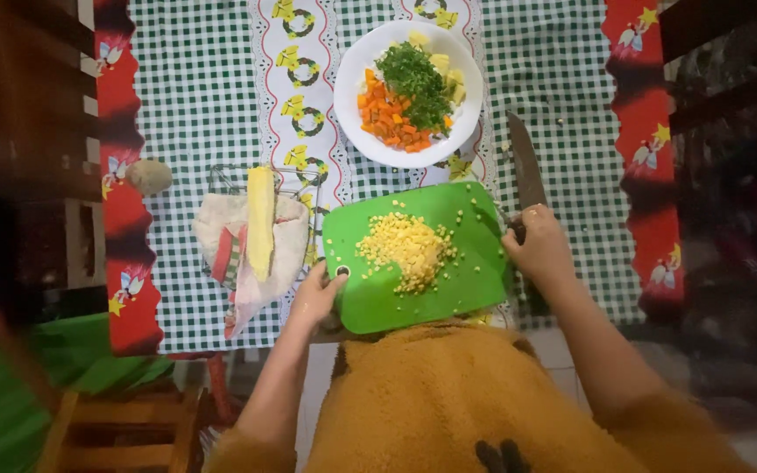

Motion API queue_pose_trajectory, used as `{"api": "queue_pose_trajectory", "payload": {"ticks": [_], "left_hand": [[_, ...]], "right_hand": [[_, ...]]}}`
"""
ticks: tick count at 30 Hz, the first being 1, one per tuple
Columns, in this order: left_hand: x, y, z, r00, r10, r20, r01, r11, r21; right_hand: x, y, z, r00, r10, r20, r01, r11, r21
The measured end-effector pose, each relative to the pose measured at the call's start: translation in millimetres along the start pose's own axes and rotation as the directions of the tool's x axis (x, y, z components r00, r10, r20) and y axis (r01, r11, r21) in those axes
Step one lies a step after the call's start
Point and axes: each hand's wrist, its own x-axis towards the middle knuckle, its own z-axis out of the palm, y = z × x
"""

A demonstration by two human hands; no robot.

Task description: Cutting corn kernels from the cob using a knife and then washing the knife and hands in the sink.

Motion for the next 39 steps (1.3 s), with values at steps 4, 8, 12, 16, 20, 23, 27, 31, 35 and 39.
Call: {"api": "queue_pose_trajectory", "payload": {"ticks": [4, 8, 12, 16, 20, 23, 27, 31, 35, 39], "left_hand": [[-11.9, 29.4, 0.8, 1.0, -0.022, 0.016, 0.021, 0.999, 0.05], [-30.3, 90.0, 17.7, 0.989, 0.042, -0.142, 0.031, 0.879, 0.475], [-31.2, 104.2, 20.7, 0.978, 0.093, -0.184, 0.102, 0.561, 0.822], [-23.8, 93.8, 12.9, 0.976, 0.194, -0.103, 0.023, 0.376, 0.926], [-22.5, 136.0, 22.8, 0.965, 0.227, -0.133, 0.045, 0.355, 0.934], [4.3, 138.2, 25.6, 0.947, 0.306, -0.098, -0.027, 0.379, 0.925], [57.2, 120.2, 39.6, 0.783, 0.62, 0.052, -0.369, 0.396, 0.841], [109.9, 112.6, 67.1, 0.829, 0.558, 0.015, -0.387, 0.555, 0.736], [159.0, 94.4, 83.2, 0.952, 0.301, -0.054, -0.27, 0.911, 0.312], [184.5, 89.2, 88.0, 0.999, 0.005, 0.032, 0.004, 0.955, -0.297]], "right_hand": [[-5.3, 9.9, 12.8, 0.996, 0.063, 0.055, -0.059, 0.995, -0.08], [-9.1, 6.5, 18.1, 0.998, -0.036, 0.043, 0.037, 0.999, -0.037], [-8.4, -17.5, 8.4, 0.994, -0.025, 0.106, 0.024, 1.0, 0.013], [-22.9, -8.5, 36.2, 0.983, -0.105, 0.148, 0.11, 0.994, -0.025], [-33.6, -40.4, 22.5, 0.971, -0.115, 0.211, 0.101, 0.992, 0.075], [-38.2, -48.7, 13.6, 0.975, -0.123, 0.187, 0.106, 0.989, 0.098], [-44.4, -40.7, 5.8, 0.991, -0.002, 0.135, -0.005, 0.999, 0.051], [-51.1, -29.9, 1.9, 0.974, 0.146, 0.175, -0.144, 0.989, -0.023], [-55.4, -32.9, 17.0, 0.987, 0.093, 0.134, -0.095, 0.995, 0.009], [-47.1, -53.1, 20.6, 0.98, 0.094, 0.173, -0.104, 0.993, 0.048]]}}
